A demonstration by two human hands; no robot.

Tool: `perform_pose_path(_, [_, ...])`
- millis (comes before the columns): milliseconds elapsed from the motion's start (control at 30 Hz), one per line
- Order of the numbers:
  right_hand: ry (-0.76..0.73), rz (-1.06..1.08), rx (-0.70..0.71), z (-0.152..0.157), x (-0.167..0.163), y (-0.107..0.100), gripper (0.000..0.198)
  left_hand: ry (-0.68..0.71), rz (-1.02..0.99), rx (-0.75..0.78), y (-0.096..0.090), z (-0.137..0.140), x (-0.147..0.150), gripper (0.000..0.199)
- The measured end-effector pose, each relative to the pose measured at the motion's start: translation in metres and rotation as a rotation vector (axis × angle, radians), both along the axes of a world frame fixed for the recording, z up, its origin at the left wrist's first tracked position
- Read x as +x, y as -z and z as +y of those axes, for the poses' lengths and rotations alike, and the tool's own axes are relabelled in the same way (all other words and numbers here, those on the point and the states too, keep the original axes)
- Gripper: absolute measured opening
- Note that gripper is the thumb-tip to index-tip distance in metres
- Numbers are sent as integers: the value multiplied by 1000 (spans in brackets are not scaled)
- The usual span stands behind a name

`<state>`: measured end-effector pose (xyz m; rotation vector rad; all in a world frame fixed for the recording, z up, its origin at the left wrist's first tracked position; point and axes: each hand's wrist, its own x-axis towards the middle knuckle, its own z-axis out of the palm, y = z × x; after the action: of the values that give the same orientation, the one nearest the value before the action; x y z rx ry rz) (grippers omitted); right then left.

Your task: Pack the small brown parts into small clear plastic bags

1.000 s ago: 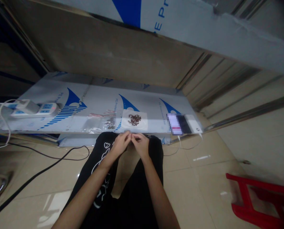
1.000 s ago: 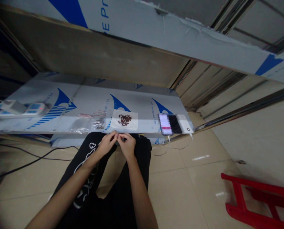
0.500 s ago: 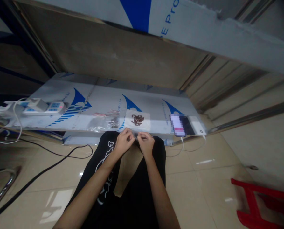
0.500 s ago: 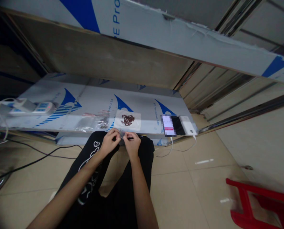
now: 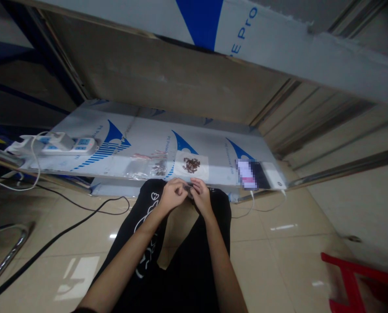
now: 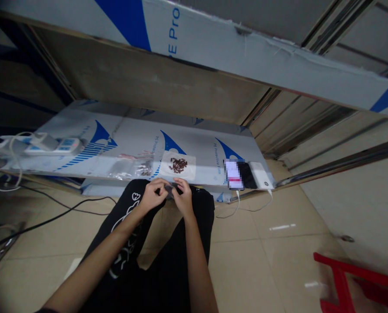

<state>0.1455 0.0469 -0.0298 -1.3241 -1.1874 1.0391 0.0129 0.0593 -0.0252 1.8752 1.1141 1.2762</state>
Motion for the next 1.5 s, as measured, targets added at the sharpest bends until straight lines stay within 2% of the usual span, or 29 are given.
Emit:
perform_pose_path(100, [-146,157,-123,-3,-4,-1,36,-71,-123,-25,-4,0,-2,24])
perform_pose_path(267, [5,311,-436,-1,-5,2,42,-140,-262,-48,-10,1,-6,25])
perform_pose_path(333, [-15,372,-526,0,-3,2,40,-133,-288,-62,-12,1,-8,26])
perform_pose_path(400, [-63,443,-548,1,-1,0,35,-124,-305,-75,-13,1,-10,26])
perform_pose_path(633, [5,585,-401,5,4,-7,37,-237,-316,-79,-16,4,-11,23])
perform_pose_path(767, [79,476,-303,21,17,-6,44,-266,-312,-109,-15,4,-10,18])
perform_pose_path(1033, [343,212,-67,71,58,-3,65,-253,-285,-123,-15,4,-9,18])
perform_pose_path(1267, [471,111,-21,77,61,14,70,-228,-248,-138,-14,7,-4,19])
perform_pose_path(1500, [489,102,-45,74,54,14,69,-223,-201,-135,-11,7,-2,20])
